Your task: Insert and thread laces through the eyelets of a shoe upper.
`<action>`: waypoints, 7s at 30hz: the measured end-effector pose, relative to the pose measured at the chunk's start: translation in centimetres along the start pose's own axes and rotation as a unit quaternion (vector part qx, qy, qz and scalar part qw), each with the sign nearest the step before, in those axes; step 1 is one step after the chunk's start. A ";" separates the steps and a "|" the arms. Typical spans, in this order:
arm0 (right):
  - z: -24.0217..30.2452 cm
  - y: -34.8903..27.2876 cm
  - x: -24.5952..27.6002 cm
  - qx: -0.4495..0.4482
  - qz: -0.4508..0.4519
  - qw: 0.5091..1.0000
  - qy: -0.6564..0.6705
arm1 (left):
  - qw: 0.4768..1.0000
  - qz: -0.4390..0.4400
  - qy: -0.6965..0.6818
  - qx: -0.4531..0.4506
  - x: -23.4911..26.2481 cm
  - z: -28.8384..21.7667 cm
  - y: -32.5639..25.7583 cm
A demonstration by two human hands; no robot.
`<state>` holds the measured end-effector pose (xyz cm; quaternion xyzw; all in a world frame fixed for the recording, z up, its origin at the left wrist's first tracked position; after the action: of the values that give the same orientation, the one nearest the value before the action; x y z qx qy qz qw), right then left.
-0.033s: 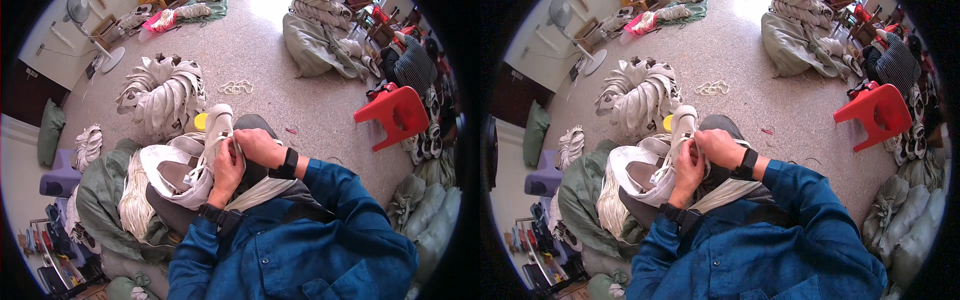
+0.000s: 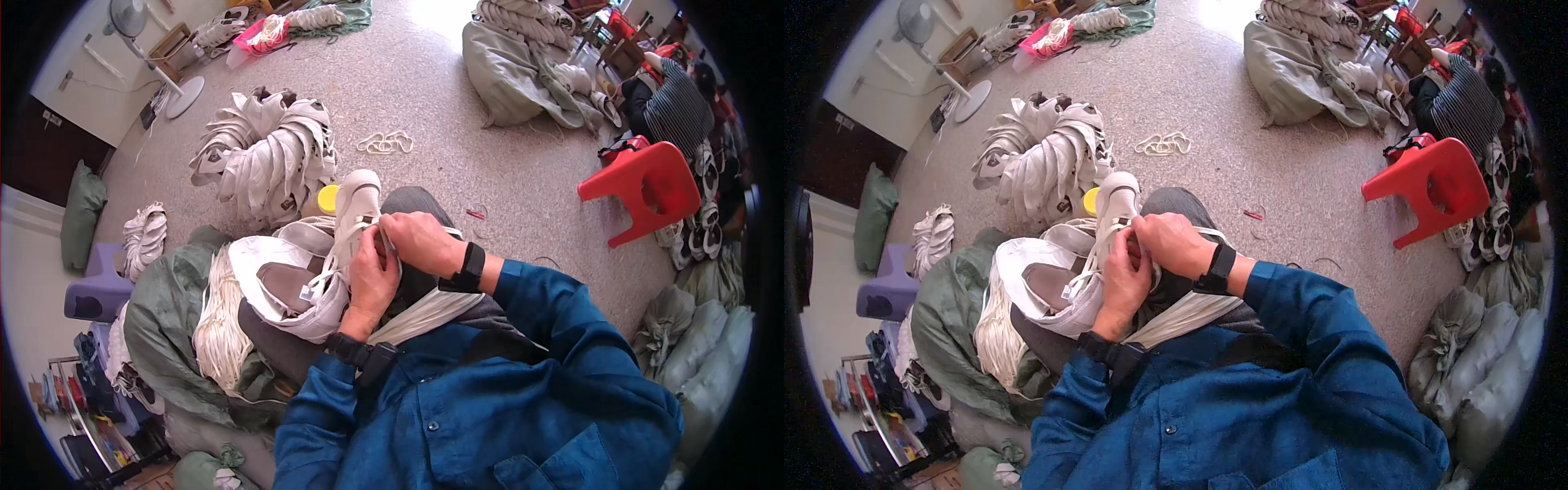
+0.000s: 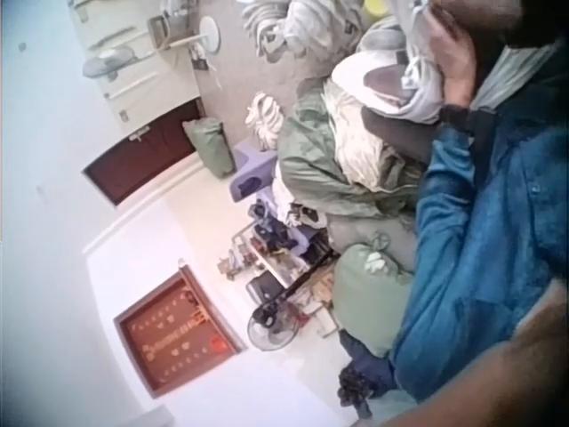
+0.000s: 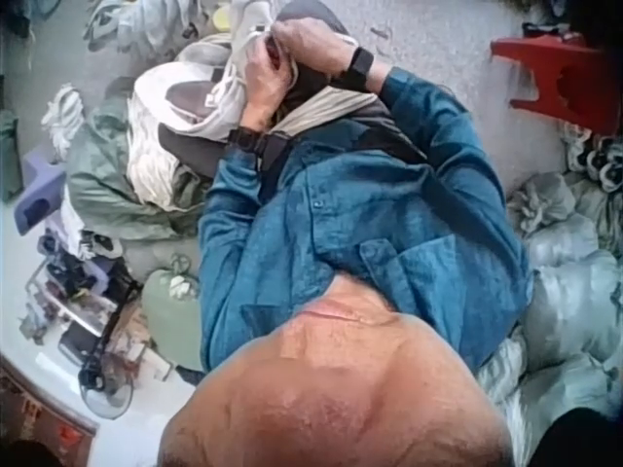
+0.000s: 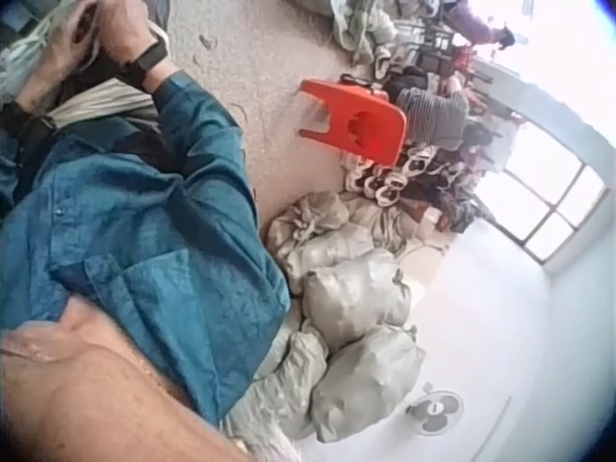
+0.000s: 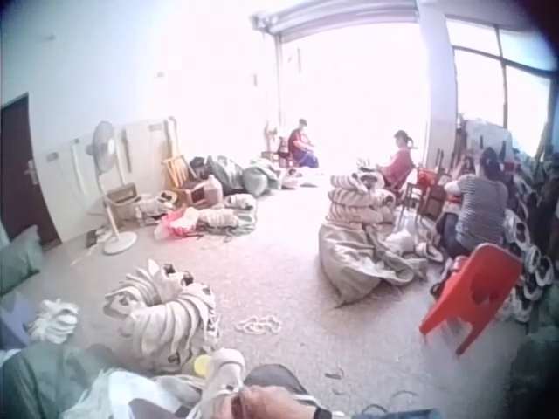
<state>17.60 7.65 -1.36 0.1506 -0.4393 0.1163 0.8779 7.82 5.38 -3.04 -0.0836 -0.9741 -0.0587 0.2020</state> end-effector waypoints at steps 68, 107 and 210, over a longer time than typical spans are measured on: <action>1.2 -1.4 0.0 -0.001 -0.025 1.000 -0.008 | 0.850 0.005 0.447 -0.279 2.0 -5.1 1.7; 2.7 -2.8 2.1 0.076 -0.136 0.988 0.019 | 0.898 -0.034 0.390 -0.201 2.5 -5.2 2.3; -21.6 -21.3 8.2 -0.301 -0.098 0.948 -0.022 | 0.976 0.028 0.200 -0.086 4.5 -1.8 2.8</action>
<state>45.47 -3.61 -10.45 -0.0761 -0.4562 -0.1110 0.8796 4.93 8.50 0.68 -0.1141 -0.9024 -0.1520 0.3867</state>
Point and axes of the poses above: each hand's wrist, its own y-axis towards the middle knuckle, its own x-axis out of the back of the hand, z = x × y, the point moved 10 cm from there along y, towards the middle knuckle, and after that the axes turned 1 degree about x, right-handed, at the moved point
